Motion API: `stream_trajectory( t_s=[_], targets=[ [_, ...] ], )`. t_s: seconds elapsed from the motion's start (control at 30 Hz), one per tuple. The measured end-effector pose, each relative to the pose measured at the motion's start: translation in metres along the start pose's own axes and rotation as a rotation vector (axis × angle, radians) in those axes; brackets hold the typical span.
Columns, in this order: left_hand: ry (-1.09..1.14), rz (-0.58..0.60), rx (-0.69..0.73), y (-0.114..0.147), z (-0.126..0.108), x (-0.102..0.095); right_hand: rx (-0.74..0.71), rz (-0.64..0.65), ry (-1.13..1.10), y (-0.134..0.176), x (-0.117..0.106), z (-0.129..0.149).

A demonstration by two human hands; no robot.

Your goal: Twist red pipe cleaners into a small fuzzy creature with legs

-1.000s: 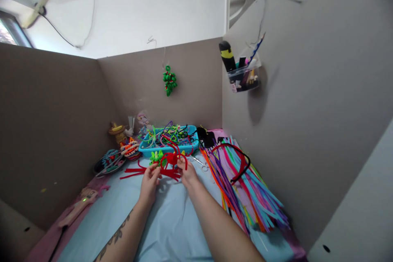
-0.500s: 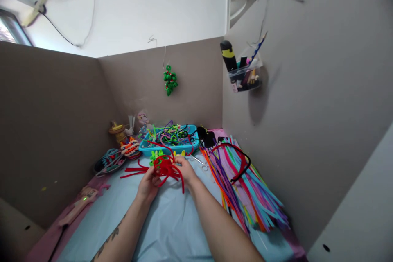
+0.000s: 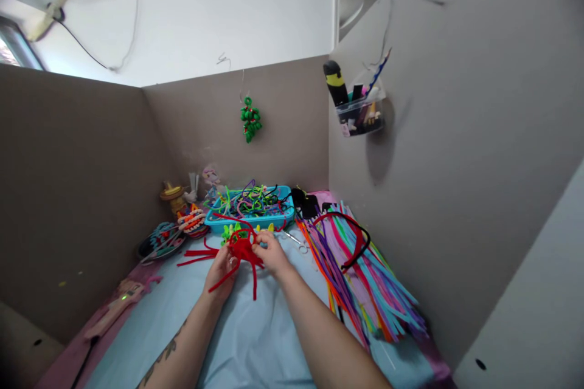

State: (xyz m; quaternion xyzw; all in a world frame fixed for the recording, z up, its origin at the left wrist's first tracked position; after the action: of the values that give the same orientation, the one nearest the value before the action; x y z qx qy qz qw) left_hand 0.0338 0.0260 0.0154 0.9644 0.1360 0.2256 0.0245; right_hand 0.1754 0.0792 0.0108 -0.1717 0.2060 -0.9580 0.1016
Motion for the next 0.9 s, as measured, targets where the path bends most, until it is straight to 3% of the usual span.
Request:
stream_trajectory(
  t_s=[0.1, 0.23, 0.43, 0.6, 0.9],
  targets=[
    [-0.023, 0.002, 0.086, -0.002, 0.0, -0.002, -0.018, -0.013, 0.023, 0.001, 0.0, -0.001],
    [-0.084, 0.036, 0.052, -0.002, 0.004, -0.002, 0.009, -0.05, -0.047, 0.001, 0.001, -0.002],
    [-0.257, 0.041, 0.13, -0.003, 0.01, -0.001, 0.23, -0.133, -0.417, 0.002, 0.001, -0.006],
    [-0.339, 0.055, 0.215, -0.004, 0.01, -0.001, 0.315, -0.175, -0.611, 0.005, 0.002, -0.003],
    [-0.405, 0.008, 0.315, -0.004, 0.005, -0.001, 0.343, -0.231, -0.632, 0.006, 0.003, 0.003]
  ],
)
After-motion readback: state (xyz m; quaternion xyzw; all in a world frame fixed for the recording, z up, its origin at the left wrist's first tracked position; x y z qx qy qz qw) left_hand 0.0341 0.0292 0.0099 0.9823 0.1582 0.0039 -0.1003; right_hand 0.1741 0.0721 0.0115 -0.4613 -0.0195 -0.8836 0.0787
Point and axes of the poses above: each hand's wrist, its own y-axis away from the middle knuckle, its own x-axis out of the palm, z = x × y, the point moved 3 cm from there along -y, towards the middle knuckle, and after that the axes turned 11 degrees about -y, right-handed, at the moved point
